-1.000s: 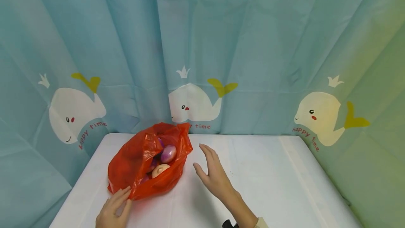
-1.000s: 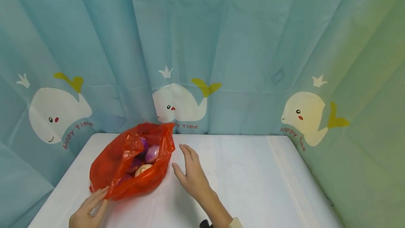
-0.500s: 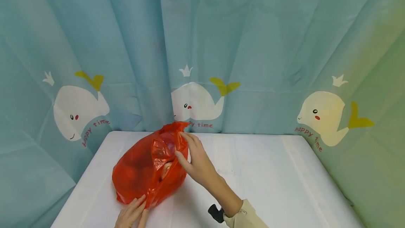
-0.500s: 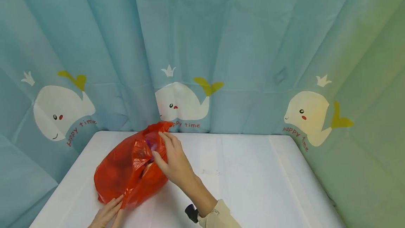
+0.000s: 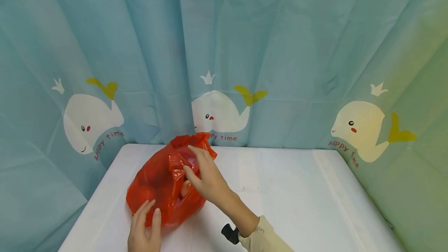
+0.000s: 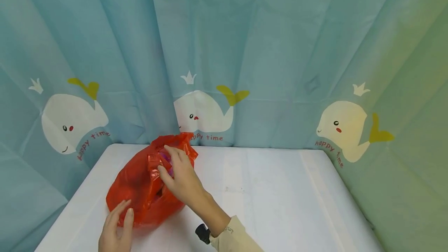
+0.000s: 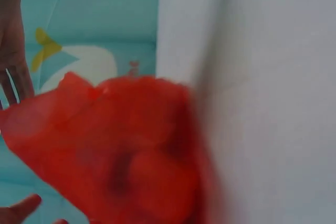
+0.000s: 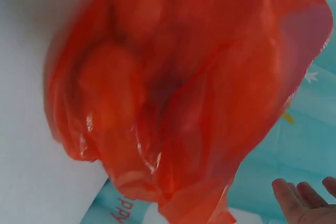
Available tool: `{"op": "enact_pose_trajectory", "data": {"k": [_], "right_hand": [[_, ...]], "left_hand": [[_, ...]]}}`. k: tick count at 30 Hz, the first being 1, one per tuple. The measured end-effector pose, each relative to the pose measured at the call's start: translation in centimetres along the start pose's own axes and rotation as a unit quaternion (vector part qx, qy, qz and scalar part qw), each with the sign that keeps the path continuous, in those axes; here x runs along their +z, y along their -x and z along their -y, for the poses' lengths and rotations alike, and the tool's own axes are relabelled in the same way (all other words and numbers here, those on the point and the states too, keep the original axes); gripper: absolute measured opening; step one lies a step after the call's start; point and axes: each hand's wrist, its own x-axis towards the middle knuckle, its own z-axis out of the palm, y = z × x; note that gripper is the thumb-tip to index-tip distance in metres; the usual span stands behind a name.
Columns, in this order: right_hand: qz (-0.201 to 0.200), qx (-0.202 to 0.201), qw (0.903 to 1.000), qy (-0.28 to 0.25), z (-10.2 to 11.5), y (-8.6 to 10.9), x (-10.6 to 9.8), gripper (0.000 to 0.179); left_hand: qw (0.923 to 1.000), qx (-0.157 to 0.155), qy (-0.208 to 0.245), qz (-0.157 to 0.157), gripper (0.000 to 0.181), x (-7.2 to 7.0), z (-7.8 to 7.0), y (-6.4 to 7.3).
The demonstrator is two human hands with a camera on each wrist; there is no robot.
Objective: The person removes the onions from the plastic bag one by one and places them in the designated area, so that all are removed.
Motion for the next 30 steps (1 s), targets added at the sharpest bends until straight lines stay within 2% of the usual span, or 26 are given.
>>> {"op": "enact_pose_trajectory", "data": {"k": [2,5,7,10,14,20,23,30], "right_hand": [[0.006,-0.006,1.0000,-0.005,0.0,-0.3,0.3,0.052],[0.016,-0.001,0.9998,-0.010,-0.2,-0.5,0.9,0.052],[0.022,0.011,0.9996,-0.013,-0.4,-0.3,1.2,0.053],[0.031,0.029,0.9990,-0.013,-0.8,0.0,1.5,0.054],[0.028,0.049,0.9984,0.000,-1.4,0.4,1.7,0.053],[0.013,0.060,0.9980,0.016,-2.2,0.6,2.0,0.050],[0.017,0.068,0.9974,0.017,-2.0,0.6,2.1,0.049],[0.050,0.078,0.9954,0.022,-1.8,0.7,2.4,0.044]], "left_hand": [[0.9988,-0.022,-0.016,0.042,0.045,0.1,-0.3,-1.4],[0.9891,-0.051,-0.056,0.126,0.071,0.5,-0.8,-3.1],[0.9815,-0.052,-0.080,0.166,0.087,1.0,-0.9,-3.8],[0.9722,-0.042,-0.110,0.203,0.104,1.7,-1.2,-4.3],[0.9677,-0.028,-0.112,0.224,0.112,2.4,-1.9,-4.4],[0.9628,-0.019,-0.099,0.251,0.111,3.1,-2.8,-4.7],[0.9621,-0.024,-0.104,0.251,0.105,3.0,-2.6,-5.0],[0.9686,-0.033,-0.098,0.226,0.089,2.5,-1.7,-5.8]]}}
